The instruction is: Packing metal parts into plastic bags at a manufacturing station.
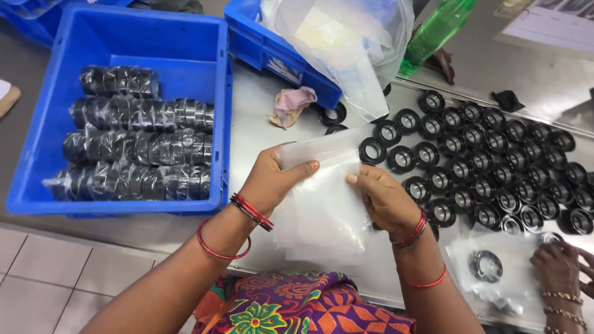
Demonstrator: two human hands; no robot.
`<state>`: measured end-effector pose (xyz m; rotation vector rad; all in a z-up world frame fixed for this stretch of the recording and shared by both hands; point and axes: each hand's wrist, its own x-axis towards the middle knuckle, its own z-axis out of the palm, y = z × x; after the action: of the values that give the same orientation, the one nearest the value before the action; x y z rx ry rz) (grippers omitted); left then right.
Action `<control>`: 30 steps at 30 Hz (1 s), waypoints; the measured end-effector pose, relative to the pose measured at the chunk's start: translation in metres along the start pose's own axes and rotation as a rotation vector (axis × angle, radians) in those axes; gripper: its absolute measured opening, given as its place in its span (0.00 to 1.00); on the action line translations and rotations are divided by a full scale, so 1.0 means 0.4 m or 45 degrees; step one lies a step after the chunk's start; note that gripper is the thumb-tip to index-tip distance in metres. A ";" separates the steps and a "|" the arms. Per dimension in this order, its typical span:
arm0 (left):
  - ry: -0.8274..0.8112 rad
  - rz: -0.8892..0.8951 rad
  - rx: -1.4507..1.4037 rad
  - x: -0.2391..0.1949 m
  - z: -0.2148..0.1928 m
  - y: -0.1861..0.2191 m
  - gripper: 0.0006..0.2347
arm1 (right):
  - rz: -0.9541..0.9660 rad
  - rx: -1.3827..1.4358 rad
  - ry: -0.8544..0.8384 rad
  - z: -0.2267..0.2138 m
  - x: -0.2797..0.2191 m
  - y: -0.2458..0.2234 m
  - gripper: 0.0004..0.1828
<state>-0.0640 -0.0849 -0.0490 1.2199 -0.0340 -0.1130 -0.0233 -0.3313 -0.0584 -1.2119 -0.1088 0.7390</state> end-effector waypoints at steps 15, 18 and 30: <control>0.249 -0.385 -0.458 -0.022 0.068 -0.035 0.16 | 0.063 0.020 -0.035 0.011 -0.048 -0.031 0.23; 0.260 -0.401 -0.501 -0.024 0.068 -0.032 0.16 | 0.084 0.000 -0.012 0.017 -0.040 -0.039 0.22; 0.300 -0.386 -0.561 -0.020 0.031 -0.062 0.16 | 0.076 0.008 -0.094 0.037 -0.005 -0.031 0.26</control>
<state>-0.0748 -0.1042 -0.0677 0.7839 0.3656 -0.2272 -0.0258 -0.3223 -0.0415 -1.1864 -0.1314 0.8359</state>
